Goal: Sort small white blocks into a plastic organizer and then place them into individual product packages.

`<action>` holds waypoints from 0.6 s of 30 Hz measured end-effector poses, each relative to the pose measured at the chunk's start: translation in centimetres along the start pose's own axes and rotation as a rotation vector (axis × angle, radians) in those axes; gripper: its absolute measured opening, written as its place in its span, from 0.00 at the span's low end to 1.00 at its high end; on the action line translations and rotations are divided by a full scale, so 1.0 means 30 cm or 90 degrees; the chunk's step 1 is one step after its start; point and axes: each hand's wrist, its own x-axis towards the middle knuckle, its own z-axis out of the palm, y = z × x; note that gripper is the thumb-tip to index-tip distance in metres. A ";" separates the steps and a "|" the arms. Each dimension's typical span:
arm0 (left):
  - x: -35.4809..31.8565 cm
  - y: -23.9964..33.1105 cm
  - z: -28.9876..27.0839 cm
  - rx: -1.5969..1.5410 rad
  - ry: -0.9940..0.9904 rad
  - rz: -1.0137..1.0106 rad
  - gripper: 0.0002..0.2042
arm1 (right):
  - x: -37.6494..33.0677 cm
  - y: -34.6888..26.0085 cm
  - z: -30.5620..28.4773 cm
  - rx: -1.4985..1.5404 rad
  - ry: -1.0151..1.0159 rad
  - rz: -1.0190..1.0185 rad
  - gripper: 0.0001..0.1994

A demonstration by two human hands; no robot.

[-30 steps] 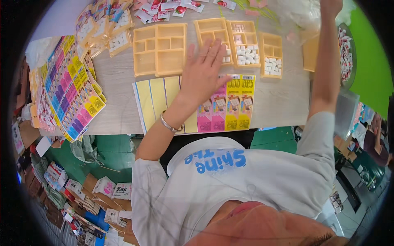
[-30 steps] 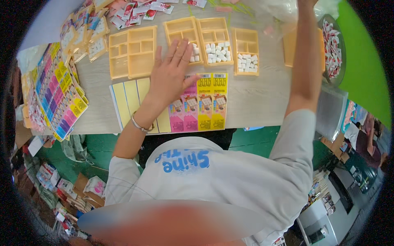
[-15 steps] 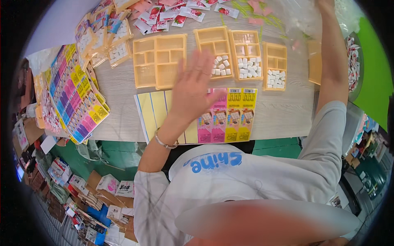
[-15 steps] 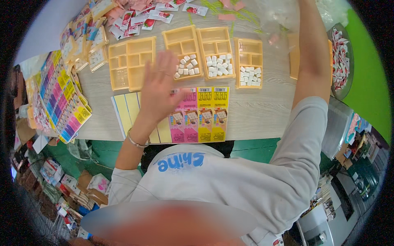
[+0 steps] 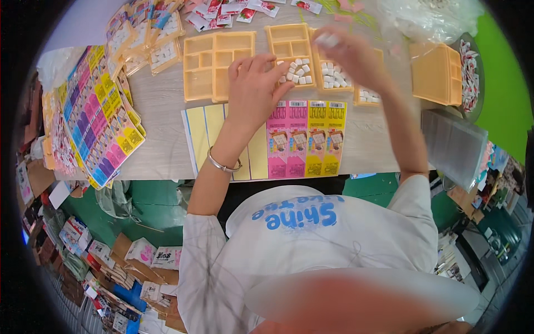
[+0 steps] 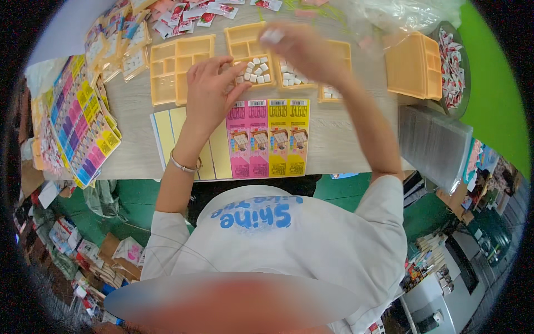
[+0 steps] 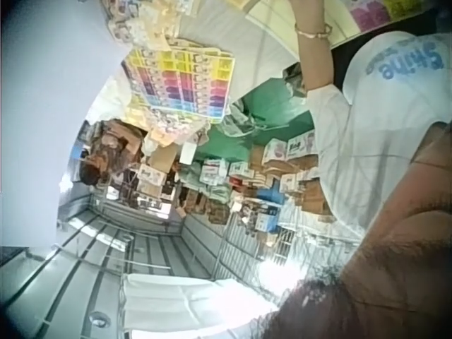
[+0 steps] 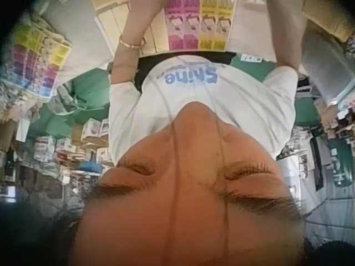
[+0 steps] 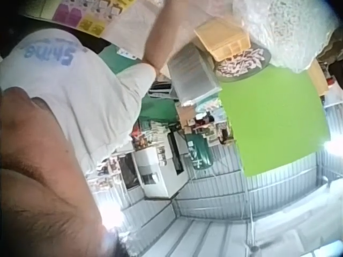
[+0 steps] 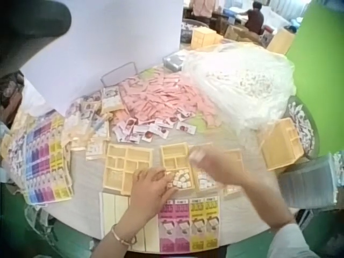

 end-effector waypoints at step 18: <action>0.010 -0.003 0.041 -0.105 0.045 -0.012 0.08 | -0.162 0.015 0.184 -0.094 0.145 0.031 0.11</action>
